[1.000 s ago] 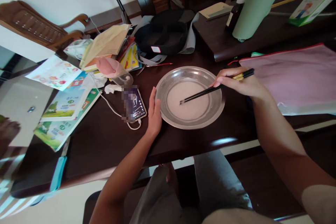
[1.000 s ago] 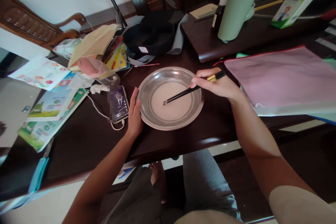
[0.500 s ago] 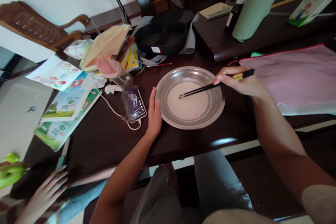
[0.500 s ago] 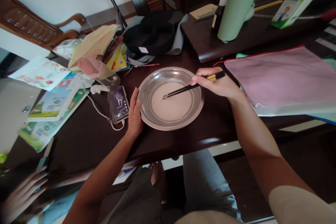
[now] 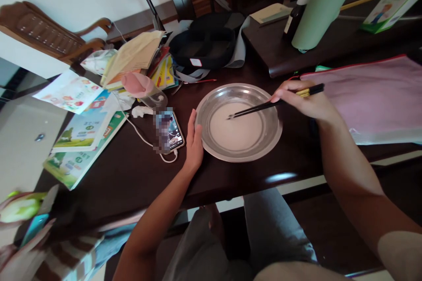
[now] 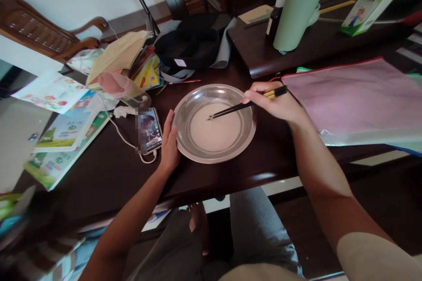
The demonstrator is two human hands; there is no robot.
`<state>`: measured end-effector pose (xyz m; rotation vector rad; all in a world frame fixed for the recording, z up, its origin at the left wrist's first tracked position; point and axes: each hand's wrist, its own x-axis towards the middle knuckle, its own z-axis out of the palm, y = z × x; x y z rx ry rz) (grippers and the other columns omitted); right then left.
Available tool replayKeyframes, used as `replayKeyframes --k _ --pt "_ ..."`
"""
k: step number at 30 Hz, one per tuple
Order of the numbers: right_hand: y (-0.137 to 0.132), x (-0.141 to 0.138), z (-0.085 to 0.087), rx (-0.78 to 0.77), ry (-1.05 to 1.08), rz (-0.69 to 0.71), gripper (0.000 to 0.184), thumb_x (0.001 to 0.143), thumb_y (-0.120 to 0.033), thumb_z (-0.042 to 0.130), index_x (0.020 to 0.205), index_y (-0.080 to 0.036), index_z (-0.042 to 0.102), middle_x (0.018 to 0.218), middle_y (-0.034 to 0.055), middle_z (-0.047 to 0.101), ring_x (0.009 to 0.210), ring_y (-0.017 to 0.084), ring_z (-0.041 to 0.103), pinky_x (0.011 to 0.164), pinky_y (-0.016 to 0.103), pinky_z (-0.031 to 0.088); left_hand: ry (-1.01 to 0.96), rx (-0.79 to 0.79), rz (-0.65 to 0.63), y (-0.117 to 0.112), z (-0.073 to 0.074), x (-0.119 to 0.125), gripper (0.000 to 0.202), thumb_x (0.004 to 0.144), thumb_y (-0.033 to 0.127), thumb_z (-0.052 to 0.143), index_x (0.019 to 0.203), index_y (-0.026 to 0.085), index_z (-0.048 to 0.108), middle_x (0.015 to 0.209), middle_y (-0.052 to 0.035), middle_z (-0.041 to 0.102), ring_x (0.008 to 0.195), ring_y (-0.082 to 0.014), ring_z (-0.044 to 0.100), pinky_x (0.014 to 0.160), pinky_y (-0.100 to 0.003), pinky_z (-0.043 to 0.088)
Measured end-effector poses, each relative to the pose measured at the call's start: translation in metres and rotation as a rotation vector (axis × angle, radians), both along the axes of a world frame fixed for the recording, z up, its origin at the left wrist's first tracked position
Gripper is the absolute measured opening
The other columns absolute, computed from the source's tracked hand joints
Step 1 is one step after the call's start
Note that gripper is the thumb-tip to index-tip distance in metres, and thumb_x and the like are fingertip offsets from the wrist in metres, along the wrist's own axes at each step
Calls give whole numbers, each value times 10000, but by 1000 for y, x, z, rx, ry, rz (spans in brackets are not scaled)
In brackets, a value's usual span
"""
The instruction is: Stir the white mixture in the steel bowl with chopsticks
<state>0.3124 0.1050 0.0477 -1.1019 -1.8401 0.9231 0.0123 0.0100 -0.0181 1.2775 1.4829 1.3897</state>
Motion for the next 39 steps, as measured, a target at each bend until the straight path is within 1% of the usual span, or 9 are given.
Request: replayKeyframes --k 3,10,16,19,23,29,32,36,39 --pt "4 8 0 50 95 -126 334 888 -437 658 628 -241 734 668 3 730 670 174 643 703 327 457 11 6 -3 0 -1 -1 602 962 582 491 1503 323 442 1683 -24 306 1559 -240 278 1296 -418 190" --pt "-1 1 0 -59 -18 131 271 877 -455 667 745 -243 774 797 20 780 778 190 693 722 315 475 0 6 -1 0 -1 0 598 962 578 495 1504 333 440 1683 -8 306 1566 -235 258 1301 -416 165" --pt "3 8 0 45 102 -125 326 890 -421 655 631 -238 729 674 5 726 670 172 645 698 323 458 6 5 0 0 -2 -1 613 955 596 494 1504 330 441 1684 -21 304 1561 -238 272 1299 -423 169" --pt "3 11 0 -5 111 -35 351 885 -438 657 602 -240 720 657 9 726 666 181 659 710 332 478 1 2 5 1 -3 -1 605 959 587 494 1504 330 441 1684 -20 302 1562 -235 271 1298 -423 168" --pt "1 3 -1 -51 -37 120 289 871 -480 662 743 -245 770 798 20 787 778 197 697 730 320 494 -5 7 3 1 -4 0 590 966 571 494 1504 337 437 1682 -10 308 1568 -227 252 1301 -418 154" --pt "5 10 0 29 90 -121 342 874 -465 663 617 -245 715 668 7 725 671 188 654 692 336 478 5 2 -2 1 -3 0 601 962 583 491 1506 335 434 1683 -19 307 1559 -243 278 1294 -420 194" --pt "4 12 0 -22 95 -21 356 873 -467 667 603 -241 719 656 14 724 661 190 661 694 339 481 15 -1 -1 0 0 1 605 963 581 489 1510 326 433 1682 -21 308 1561 -247 272 1295 -416 200" --pt "1 3 -1 -50 -33 116 290 867 -484 672 742 -242 774 781 20 775 750 189 679 709 319 473 20 0 -2 0 1 2 595 971 569 484 1512 326 432 1681 -19 310 1563 -239 266 1299 -420 181" --pt "3 4 -1 9 1 -24 288 876 -464 669 716 -241 757 748 12 757 717 176 651 686 314 450 19 1 -3 0 1 1 596 964 581 489 1504 334 439 1682 -12 309 1562 -238 270 1300 -422 179"
